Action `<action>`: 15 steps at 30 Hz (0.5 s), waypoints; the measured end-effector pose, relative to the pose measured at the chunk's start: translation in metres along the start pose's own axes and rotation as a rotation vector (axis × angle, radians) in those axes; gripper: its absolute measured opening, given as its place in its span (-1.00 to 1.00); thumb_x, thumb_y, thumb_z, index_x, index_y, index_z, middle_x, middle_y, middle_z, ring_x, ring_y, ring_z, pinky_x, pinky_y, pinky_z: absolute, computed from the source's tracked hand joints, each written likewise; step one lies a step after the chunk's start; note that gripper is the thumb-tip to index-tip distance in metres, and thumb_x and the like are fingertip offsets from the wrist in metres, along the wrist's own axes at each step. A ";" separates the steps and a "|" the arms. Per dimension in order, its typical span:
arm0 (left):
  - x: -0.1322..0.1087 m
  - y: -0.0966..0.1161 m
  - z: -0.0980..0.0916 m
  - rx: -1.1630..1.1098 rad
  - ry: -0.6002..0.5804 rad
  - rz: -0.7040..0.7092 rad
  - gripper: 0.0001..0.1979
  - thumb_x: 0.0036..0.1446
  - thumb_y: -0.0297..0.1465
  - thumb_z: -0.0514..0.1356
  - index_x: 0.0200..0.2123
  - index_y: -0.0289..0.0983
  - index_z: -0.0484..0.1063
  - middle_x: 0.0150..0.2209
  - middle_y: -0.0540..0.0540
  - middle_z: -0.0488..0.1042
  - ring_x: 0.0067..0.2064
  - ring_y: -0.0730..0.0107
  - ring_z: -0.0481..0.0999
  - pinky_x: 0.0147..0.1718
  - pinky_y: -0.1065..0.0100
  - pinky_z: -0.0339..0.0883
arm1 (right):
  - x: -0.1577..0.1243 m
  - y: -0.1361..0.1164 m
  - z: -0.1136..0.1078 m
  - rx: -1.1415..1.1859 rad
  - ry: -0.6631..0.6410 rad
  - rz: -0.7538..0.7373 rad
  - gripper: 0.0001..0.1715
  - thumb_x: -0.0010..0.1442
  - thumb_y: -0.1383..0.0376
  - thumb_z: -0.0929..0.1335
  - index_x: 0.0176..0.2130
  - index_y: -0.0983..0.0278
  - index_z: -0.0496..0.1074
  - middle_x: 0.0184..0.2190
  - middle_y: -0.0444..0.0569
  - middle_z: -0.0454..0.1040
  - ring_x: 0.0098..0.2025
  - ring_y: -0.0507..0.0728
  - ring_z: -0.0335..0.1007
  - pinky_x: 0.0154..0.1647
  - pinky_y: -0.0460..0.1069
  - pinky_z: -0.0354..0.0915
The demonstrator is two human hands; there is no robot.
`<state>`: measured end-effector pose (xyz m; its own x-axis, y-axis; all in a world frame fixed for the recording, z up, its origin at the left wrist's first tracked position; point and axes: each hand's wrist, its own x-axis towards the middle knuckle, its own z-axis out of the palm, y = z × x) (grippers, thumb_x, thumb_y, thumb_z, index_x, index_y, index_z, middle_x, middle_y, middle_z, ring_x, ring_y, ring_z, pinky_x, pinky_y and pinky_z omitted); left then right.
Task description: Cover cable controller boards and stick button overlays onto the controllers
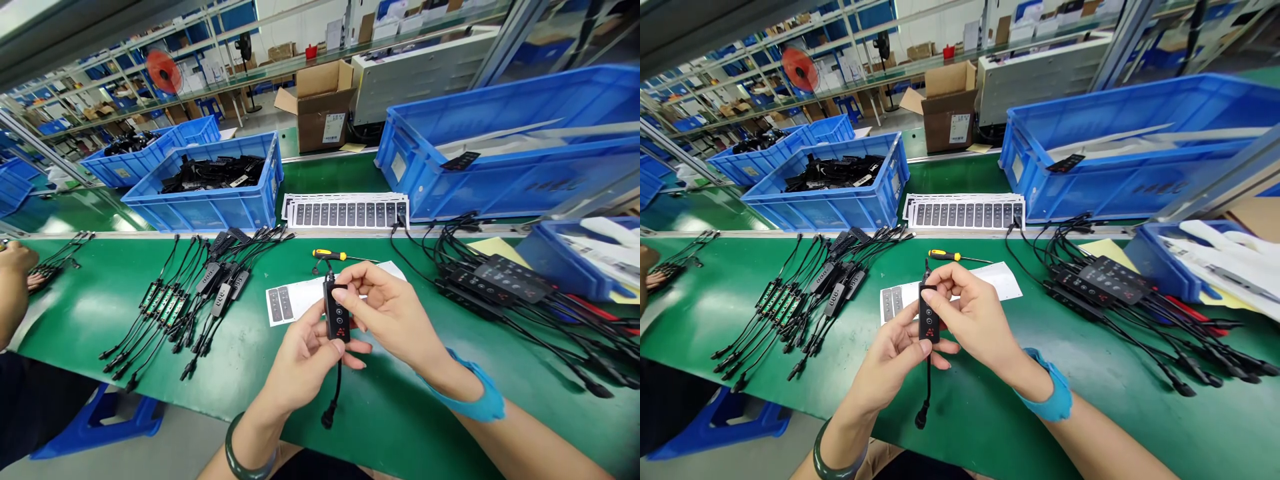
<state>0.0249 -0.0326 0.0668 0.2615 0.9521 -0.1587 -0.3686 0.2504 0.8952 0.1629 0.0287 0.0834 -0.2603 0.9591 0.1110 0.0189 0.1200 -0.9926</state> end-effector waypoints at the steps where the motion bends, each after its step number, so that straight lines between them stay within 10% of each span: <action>1: 0.000 -0.001 0.000 0.013 0.001 -0.001 -0.36 0.16 -0.31 0.30 0.28 -0.22 0.23 -0.09 -0.26 0.54 -0.15 0.13 0.62 -0.25 0.26 0.51 | 0.000 0.001 0.000 -0.003 0.005 0.006 -0.78 0.14 0.14 0.40 -0.32 0.24 0.39 -0.55 -0.16 0.28 -0.57 -0.01 0.21 -0.66 -0.14 0.25; 15: 0.000 -0.001 0.004 0.061 0.024 0.002 -0.34 0.16 -0.30 0.29 0.29 -0.24 0.21 -0.09 -0.24 0.52 -0.13 0.15 0.60 -0.22 0.27 0.50 | 0.000 0.008 -0.002 -0.055 0.011 0.023 -0.76 0.13 0.17 0.40 -0.23 0.23 0.36 -0.57 -0.21 0.27 -0.57 0.02 0.25 -0.59 -0.09 0.29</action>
<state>0.0294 -0.0337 0.0676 0.2390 0.9568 -0.1658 -0.3137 0.2377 0.9193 0.1655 0.0300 0.0756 -0.2488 0.9645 0.0888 0.0777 0.1112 -0.9908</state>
